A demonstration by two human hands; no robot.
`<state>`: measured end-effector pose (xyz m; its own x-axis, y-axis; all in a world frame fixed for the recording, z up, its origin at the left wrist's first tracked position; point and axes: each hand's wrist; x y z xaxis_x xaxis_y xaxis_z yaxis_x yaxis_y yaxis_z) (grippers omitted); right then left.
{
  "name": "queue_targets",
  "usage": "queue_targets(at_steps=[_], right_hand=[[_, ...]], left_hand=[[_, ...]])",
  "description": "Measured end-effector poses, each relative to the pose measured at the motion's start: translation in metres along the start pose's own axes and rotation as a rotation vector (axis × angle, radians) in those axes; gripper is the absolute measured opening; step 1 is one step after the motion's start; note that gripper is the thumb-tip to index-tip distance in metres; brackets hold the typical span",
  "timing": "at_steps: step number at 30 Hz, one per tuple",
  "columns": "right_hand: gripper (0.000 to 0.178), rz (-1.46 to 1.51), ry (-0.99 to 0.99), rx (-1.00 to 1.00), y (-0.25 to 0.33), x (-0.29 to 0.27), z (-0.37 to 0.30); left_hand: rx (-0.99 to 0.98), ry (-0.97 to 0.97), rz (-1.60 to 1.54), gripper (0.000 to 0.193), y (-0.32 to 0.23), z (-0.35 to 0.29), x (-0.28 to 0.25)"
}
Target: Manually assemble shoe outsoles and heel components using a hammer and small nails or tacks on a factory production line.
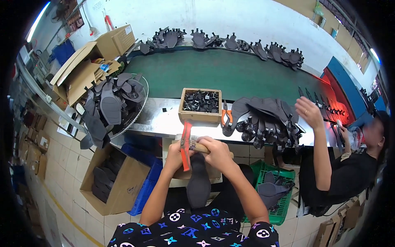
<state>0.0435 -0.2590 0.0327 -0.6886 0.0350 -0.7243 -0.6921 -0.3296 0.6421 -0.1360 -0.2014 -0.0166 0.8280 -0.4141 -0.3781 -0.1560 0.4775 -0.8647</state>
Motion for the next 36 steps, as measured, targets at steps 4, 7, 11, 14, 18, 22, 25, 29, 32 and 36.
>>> queue_targets(at_steps=[4, 7, 11, 14, 18, 22, 25, 29, 32, 36], right_hand=[[0.029, -0.053, 0.055, 0.051, 0.008, -0.005, -0.002], [0.024, -0.084, 0.045, 0.066, 0.006, -0.009, -0.001], [0.026, 0.269, -0.008, 0.12, 0.029, -0.015, -0.015], [0.031, 0.331, -0.133, 0.117, 0.059, -0.021, -0.044], [0.04, 0.184, -0.17, 0.08, 0.074, -0.021, -0.065], [0.042, 0.151, -0.104, 0.132, 0.069, -0.023, -0.065], [0.038, 0.214, -0.109, 0.17, 0.096, -0.039, -0.068], [0.036, -0.012, -0.329, -0.047, 0.105, -0.034, -0.08], [0.047, 0.075, 0.03, 0.223, 0.058, -0.004, -0.067], [0.05, -0.139, -0.26, -0.193, 0.112, -0.064, -0.059]], left_hand=[[0.003, 0.019, -0.054, 0.025, 0.003, 0.003, -0.001], [-0.002, 0.031, 0.012, 0.019, 0.006, 0.005, -0.001], [-0.189, 0.098, -0.119, 0.019, 0.004, 0.007, -0.005], [-0.251, 0.194, -0.367, 0.027, -0.001, 0.008, -0.008], [-0.19, 0.171, -0.399, 0.027, 0.003, 0.008, -0.005], [-0.241, 0.155, -0.401, 0.025, 0.0, 0.006, -0.003], [-0.233, 0.18, -0.339, 0.037, 0.012, 0.002, -0.009], [-0.13, 0.172, 0.075, 0.071, 0.015, 0.002, -0.004], [-0.122, 0.26, 0.37, 0.088, 0.007, -0.002, -0.005], [-0.155, 0.262, 0.359, 0.085, 0.005, -0.004, -0.01]])
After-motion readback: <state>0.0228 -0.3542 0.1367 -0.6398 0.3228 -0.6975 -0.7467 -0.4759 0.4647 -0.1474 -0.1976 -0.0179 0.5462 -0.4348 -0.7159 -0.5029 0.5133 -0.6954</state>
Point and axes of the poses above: each hand's wrist, its own z-axis towards the middle knuckle, its own x-axis out of the palm, y = z × x, and after that the axes turned 10 degrees about y, right-handed
